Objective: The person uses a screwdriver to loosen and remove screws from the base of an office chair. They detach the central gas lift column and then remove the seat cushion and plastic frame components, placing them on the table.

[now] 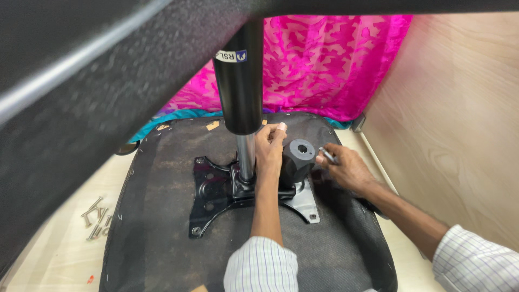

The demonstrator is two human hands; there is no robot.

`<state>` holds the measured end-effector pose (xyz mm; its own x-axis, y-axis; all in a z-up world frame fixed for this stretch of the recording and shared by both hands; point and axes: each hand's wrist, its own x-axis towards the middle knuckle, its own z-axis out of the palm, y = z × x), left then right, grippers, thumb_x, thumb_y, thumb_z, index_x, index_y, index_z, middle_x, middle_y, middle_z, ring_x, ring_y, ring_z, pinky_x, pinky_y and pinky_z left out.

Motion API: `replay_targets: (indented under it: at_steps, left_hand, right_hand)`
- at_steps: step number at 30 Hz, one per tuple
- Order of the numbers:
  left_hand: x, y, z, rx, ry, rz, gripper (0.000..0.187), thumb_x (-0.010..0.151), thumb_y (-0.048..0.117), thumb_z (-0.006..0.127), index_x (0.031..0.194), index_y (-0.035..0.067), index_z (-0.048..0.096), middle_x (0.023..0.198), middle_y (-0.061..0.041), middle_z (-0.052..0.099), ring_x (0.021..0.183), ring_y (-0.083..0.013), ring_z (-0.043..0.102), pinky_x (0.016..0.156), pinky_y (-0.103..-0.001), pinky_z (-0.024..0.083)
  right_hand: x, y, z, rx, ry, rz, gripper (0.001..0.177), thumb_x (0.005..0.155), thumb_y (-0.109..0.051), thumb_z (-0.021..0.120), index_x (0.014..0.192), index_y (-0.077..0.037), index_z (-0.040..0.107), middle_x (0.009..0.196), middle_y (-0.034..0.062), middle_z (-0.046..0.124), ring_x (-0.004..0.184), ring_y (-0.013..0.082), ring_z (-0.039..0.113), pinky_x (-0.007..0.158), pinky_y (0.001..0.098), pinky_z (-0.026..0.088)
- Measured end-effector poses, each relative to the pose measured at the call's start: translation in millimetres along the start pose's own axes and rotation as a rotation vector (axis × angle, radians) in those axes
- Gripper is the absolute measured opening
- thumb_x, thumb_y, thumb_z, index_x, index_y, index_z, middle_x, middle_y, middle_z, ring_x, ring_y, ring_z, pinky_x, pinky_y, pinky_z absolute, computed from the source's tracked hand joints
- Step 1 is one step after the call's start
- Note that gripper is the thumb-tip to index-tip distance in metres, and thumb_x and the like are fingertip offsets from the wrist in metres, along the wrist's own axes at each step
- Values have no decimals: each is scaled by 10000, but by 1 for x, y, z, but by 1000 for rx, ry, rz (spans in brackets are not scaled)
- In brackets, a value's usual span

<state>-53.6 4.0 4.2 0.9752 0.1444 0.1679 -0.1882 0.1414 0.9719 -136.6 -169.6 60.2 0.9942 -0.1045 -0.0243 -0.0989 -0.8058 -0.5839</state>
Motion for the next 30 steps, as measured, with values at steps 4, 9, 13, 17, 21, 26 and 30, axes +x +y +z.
replay_targets:
  at_steps: [4,9,13,17,21,26,30]
  left_hand:
    - [-62,49,7,183,173,226,337,1023,339,573,1111,37,693,970,-65,703,937,-215,669,864,-364,509]
    - [-129,106,20,419,365,535,322,1016,312,632,1178,36,671,1159,-117,653,1137,-282,571,976,-422,453]
    - [-154,124,27,246,218,200,349,918,346,685,1108,59,740,966,-68,695,935,-214,596,824,-363,499]
    - [-172,127,32,-88,128,72,348,958,334,661,1041,16,776,900,-27,718,818,-121,644,720,-290,505]
    - [-192,130,32,-318,141,15,299,953,271,661,1053,10,768,934,-22,757,861,-91,679,796,-241,546]
    - [-213,142,28,-311,252,-101,254,972,227,688,1044,3,784,885,-79,716,807,-122,609,706,-261,479]
    - [-231,150,12,-388,337,-163,204,955,227,632,999,41,705,878,-73,773,779,-109,709,691,-237,537]
  right_hand:
    - [-24,-14,-24,129,57,-40,293,950,-324,740,969,-32,742,786,104,690,696,160,579,664,357,510]
    - [-48,-30,-49,428,76,-170,192,900,-240,767,917,-51,738,822,7,724,763,83,649,670,271,532]
    - [-68,-42,-64,519,54,-118,178,887,-219,771,920,-53,716,829,11,739,792,86,679,627,272,495]
    - [-86,-51,-73,523,-13,-214,200,884,-250,775,922,-58,738,817,45,756,762,100,671,651,261,544]
    - [-104,-55,-78,519,-102,-210,210,850,-261,787,898,-68,718,770,70,765,702,104,683,589,268,517]
    - [-127,-59,-81,502,-188,-125,261,900,-327,724,907,-66,705,708,64,714,545,81,522,448,253,379]
    - [-143,-61,-81,568,-250,-47,399,978,-429,578,985,-51,704,671,41,622,450,60,394,370,232,278]
